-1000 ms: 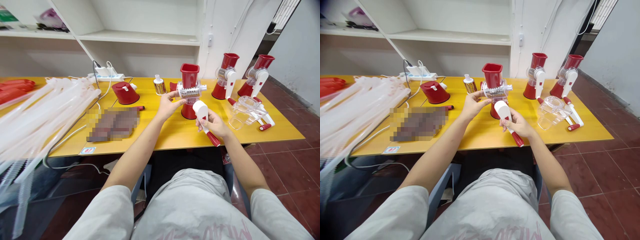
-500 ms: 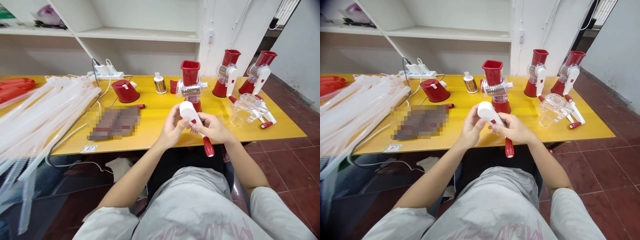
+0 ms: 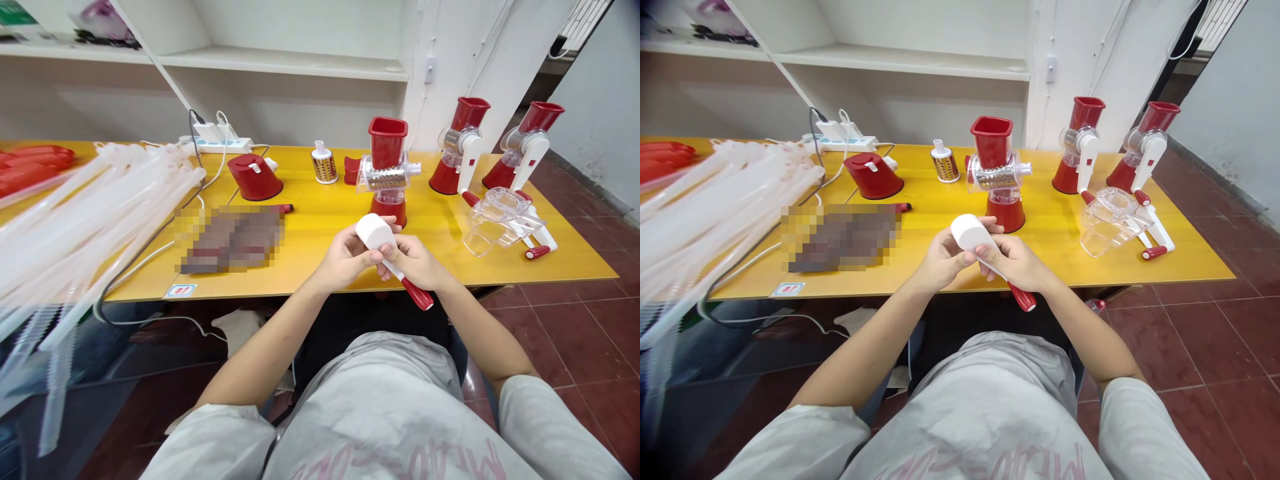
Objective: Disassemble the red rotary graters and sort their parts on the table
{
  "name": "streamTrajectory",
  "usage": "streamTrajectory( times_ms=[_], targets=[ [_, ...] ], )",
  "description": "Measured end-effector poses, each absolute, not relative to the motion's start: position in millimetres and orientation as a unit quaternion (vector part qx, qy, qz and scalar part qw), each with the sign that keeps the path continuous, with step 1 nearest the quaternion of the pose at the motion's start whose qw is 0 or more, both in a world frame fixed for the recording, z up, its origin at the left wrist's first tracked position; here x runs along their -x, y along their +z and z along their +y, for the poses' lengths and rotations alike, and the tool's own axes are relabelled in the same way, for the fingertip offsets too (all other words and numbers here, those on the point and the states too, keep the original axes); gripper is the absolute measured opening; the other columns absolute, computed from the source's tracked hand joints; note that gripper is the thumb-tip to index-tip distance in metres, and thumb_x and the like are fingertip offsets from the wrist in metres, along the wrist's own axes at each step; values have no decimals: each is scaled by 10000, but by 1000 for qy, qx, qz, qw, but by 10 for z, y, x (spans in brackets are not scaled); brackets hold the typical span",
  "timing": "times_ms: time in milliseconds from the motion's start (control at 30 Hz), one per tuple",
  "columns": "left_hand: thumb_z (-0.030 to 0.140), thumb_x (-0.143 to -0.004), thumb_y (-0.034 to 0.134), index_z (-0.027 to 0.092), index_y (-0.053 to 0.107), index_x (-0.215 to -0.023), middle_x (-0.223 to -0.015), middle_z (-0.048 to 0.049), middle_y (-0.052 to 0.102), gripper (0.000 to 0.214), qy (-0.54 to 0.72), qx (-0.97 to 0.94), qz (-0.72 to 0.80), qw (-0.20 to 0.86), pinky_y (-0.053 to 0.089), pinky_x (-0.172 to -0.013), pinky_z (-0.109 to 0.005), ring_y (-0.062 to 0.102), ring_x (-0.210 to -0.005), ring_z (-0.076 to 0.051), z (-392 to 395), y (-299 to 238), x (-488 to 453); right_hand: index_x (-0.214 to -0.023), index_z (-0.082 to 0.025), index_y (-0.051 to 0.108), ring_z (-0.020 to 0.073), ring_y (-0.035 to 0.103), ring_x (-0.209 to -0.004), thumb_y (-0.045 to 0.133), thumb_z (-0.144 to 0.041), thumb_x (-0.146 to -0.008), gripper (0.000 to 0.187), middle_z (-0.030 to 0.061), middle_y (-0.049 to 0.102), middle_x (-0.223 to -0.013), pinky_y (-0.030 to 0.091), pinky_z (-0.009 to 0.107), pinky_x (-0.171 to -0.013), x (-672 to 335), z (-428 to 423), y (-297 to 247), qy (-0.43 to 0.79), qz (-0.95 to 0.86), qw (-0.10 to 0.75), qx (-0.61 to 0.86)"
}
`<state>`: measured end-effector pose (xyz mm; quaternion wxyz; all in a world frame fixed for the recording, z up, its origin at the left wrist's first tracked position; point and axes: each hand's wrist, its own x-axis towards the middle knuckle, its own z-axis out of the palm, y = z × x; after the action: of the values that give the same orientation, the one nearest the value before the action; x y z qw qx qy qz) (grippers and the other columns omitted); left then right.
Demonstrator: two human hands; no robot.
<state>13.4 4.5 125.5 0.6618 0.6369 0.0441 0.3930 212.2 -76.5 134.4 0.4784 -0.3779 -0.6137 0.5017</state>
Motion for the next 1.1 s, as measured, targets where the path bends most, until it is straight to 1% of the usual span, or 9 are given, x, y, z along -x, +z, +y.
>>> streamTrajectory(
  times_ms=[167,300,367,533,633,733,833,933,1100],
  targets=[
    [822,-951,1129,180,844,-1244,-1179,-182,969,762,380,-627,40,679,657,-541,-317,824,-597,-221,73,1268,-83,-1054,-211,792,196,790,-714,844,-1086,-1028,878,66,840,-879,695,331,-712,-2099,-751,1284,602,-587,431,326],
    [739,-715,1292,227,671,-948,-955,-54,878,838,454,-620,97,632,663,-754,-301,778,-741,-174,39,1332,-108,-1369,-213,864,291,913,-1186,839,-970,-1132,794,125,925,-1220,778,434,-1095,-2244,-738,1325,586,-625,405,319],
    [683,-594,1345,241,580,-882,-872,18,783,929,497,-617,145,593,619,-815,-267,712,-798,-146,-22,1388,-145,-1494,-229,845,285,901,-1246,906,-826,-1170,682,112,914,-1331,763,456,-1177,-2306,-761,1357,562,-643,413,316],
    [705,-591,1336,254,598,-971,-869,65,702,945,510,-602,203,580,524,-731,-251,601,-756,-127,-187,1444,-206,-1462,-242,809,233,888,-1073,1072,-603,-1102,574,72,904,-1276,787,410,-1061,-2279,-838,1345,572,-626,446,286],
    [803,-760,1246,248,745,-1240,-1142,-38,856,889,469,-608,164,620,606,-838,-289,761,-951,-195,-207,1403,-174,-1409,-229,859,249,889,-1094,1015,-675,-1132,548,88,910,-1285,790,416,-1041,-2266,-852,1335,573,-613,463,286],
    [896,-1027,1013,225,823,-1480,-1481,-184,898,831,383,-615,106,681,701,-1003,-397,873,-1210,-324,-205,1369,-127,-1409,-232,904,249,907,-1155,981,-726,-1146,565,83,924,-1279,782,407,-1079,-2301,-864,1368,618,-583,458,263],
    [919,-1144,858,222,857,-1571,-1587,-244,885,818,340,-620,59,705,746,-965,-437,921,-1214,-376,-206,1349,-126,-1385,-239,930,239,909,-1131,1036,-748,-1088,598,61,917,-1179,772,370,-1029,-2332,-894,1444,651,-552,446,269],
    [965,-1026,977,249,867,-1493,-1509,-230,919,862,379,-615,33,691,763,-866,-409,954,-1172,-378,-160,1303,-179,-1303,-221,941,226,862,-942,1037,-828,-1048,665,63,889,-1073,752,359,-851,-2354,-939,1559,621,-566,442,315],
    [773,-717,1287,240,838,-1239,-1115,-103,954,871,474,-580,67,659,772,-1001,-421,972,-1104,-346,0,1171,-247,-1074,-230,948,267,816,-857,938,-825,-1130,598,97,914,-1009,687,399,-729,-2421,-1086,1722,421,-629,473,452]
  ],
)
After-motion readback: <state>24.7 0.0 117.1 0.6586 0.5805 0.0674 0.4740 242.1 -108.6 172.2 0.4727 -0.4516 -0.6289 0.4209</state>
